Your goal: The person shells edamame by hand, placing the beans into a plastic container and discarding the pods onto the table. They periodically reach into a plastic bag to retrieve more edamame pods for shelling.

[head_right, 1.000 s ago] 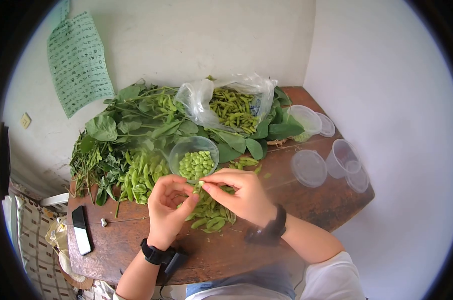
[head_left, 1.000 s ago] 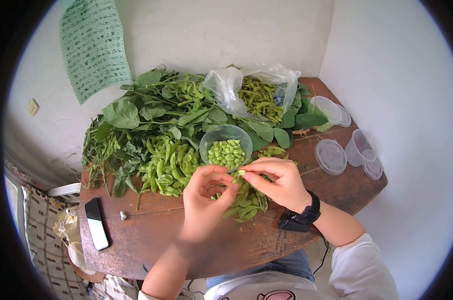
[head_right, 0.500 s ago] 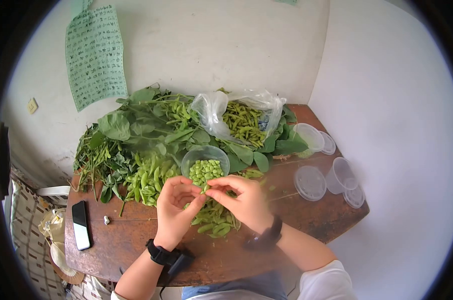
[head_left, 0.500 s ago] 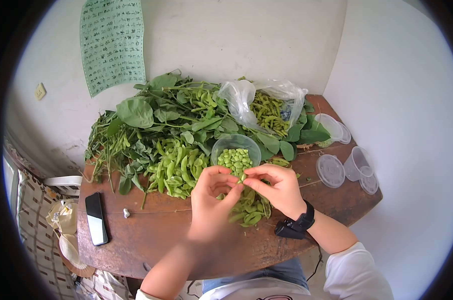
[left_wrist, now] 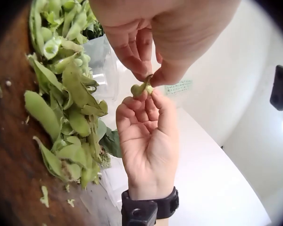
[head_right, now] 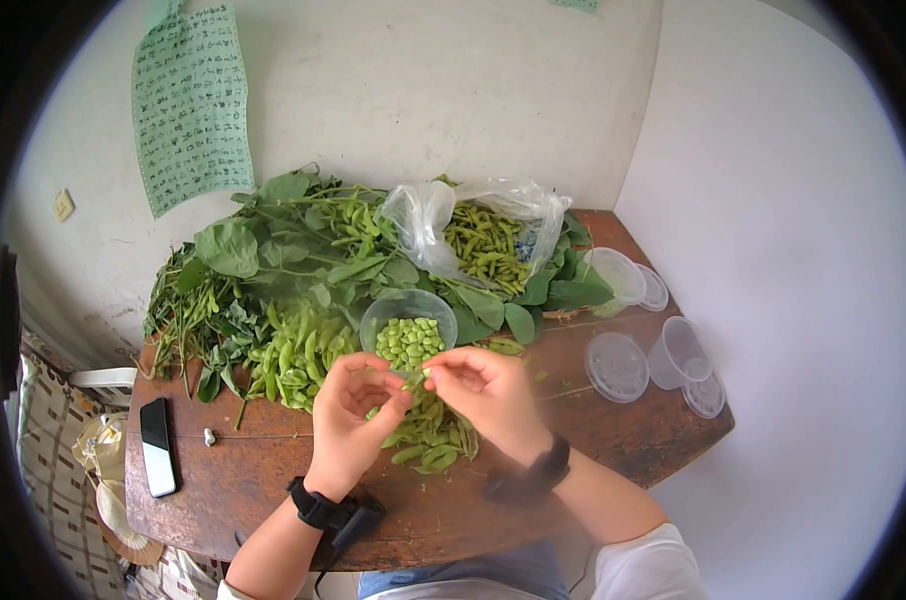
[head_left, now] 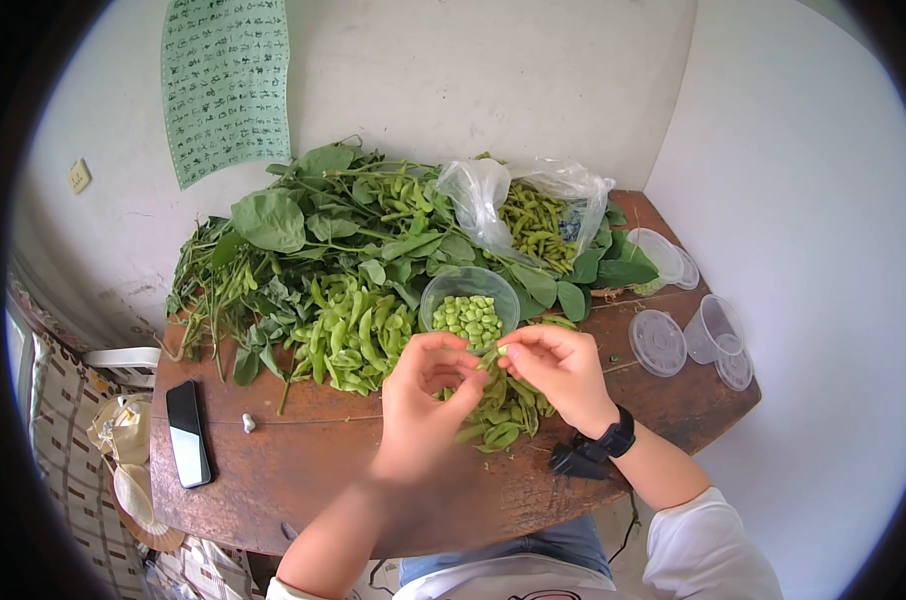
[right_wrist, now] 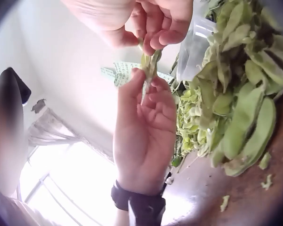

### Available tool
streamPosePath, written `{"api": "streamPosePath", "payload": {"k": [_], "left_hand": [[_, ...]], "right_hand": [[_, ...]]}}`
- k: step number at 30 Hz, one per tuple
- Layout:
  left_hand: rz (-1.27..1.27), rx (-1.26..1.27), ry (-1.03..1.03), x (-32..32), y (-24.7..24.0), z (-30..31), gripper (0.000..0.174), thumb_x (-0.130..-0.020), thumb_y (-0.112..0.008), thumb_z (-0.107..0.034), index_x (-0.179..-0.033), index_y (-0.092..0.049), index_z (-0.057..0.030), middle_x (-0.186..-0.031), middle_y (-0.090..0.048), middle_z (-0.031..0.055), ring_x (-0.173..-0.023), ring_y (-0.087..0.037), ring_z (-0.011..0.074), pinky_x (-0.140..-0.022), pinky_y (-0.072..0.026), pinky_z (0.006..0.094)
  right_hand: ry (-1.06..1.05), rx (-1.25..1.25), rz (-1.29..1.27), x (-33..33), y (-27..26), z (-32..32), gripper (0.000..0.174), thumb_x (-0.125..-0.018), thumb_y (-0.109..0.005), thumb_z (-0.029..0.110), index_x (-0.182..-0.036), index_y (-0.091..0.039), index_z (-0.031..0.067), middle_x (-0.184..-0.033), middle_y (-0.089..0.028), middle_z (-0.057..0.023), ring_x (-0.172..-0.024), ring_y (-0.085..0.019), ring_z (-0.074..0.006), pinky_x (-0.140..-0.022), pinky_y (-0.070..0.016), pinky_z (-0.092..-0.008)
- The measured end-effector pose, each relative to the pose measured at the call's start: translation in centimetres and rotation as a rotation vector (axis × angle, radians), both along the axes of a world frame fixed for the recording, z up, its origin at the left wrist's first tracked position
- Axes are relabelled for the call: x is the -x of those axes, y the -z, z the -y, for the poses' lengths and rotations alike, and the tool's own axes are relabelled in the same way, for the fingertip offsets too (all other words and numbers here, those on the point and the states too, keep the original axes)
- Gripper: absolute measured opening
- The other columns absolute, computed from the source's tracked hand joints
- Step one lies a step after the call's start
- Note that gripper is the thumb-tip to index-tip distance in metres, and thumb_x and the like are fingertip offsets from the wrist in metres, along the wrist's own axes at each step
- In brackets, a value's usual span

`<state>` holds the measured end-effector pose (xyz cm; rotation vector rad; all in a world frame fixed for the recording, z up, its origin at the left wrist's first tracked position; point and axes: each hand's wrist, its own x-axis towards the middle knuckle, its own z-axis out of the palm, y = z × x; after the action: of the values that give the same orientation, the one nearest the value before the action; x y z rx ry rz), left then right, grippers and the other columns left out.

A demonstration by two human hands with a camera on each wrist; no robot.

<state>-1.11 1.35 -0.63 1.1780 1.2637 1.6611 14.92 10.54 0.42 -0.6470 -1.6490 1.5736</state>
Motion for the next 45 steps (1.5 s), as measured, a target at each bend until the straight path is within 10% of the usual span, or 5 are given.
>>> {"api": "streamPosePath", "payload": {"k": [12,20,25,45], "left_hand": [[-0.074,-0.034,-0.066,-0.1,-0.1,0.0,0.037,-0.086,-0.068,0.003,-0.117,-0.048,-0.0004,-0.102,-0.065,0.0086,-0.092,-0.064,0.0134,-0.086,-0.0518,0.0256],[-0.573,-0.147,-0.391,-0.1,-0.4,0.5,0.012,-0.077,-0.078,-0.002,-0.088,-0.073,-0.0022,-0.094,-0.07,0.0088,-0.085,-0.064,0.0167,-0.071,-0.0518,0.0271],[-0.447,-0.139,-0.266,-0.4,0.2,0.3,0.018,-0.078,-0.077,-0.002,-0.096,-0.074,-0.0004,-0.097,-0.072,0.0108,-0.088,-0.065,0.0186,-0.078,-0.0508,0.028],[-0.093,0.032,-0.078,0.3,0.4,-0.2,0.019,-0.09,-0.064,0.0,-0.108,-0.067,0.0064,-0.105,-0.068,0.0109,-0.093,-0.064,0.0127,-0.085,-0.0506,0.0249]], "right_hand": [[0.027,-0.813,0.229,0.0,-1.3,-1.1,0.023,-0.082,-0.074,0.007,-0.105,-0.072,0.0043,-0.103,-0.071,-0.0063,-0.099,-0.058,-0.02,-0.087,-0.0462,-0.0332],[0.137,-0.834,0.166,-0.1,-1.0,0.2,0.019,-0.077,-0.077,0.004,-0.096,-0.073,0.0049,-0.098,-0.07,-0.0044,-0.093,-0.059,-0.0225,-0.082,-0.0484,-0.0335],[0.202,-0.952,0.155,-0.2,-0.5,0.7,0.02,-0.076,-0.076,0.003,-0.095,-0.072,0.004,-0.097,-0.069,-0.0036,-0.092,-0.058,-0.0235,-0.078,-0.0495,-0.0325],[0.051,-0.224,-0.077,-0.3,0.8,-0.4,0.013,-0.089,-0.067,0.004,-0.1,-0.066,-0.0039,-0.098,-0.066,-0.0081,-0.09,-0.062,-0.0113,-0.076,-0.049,-0.0243]]}}
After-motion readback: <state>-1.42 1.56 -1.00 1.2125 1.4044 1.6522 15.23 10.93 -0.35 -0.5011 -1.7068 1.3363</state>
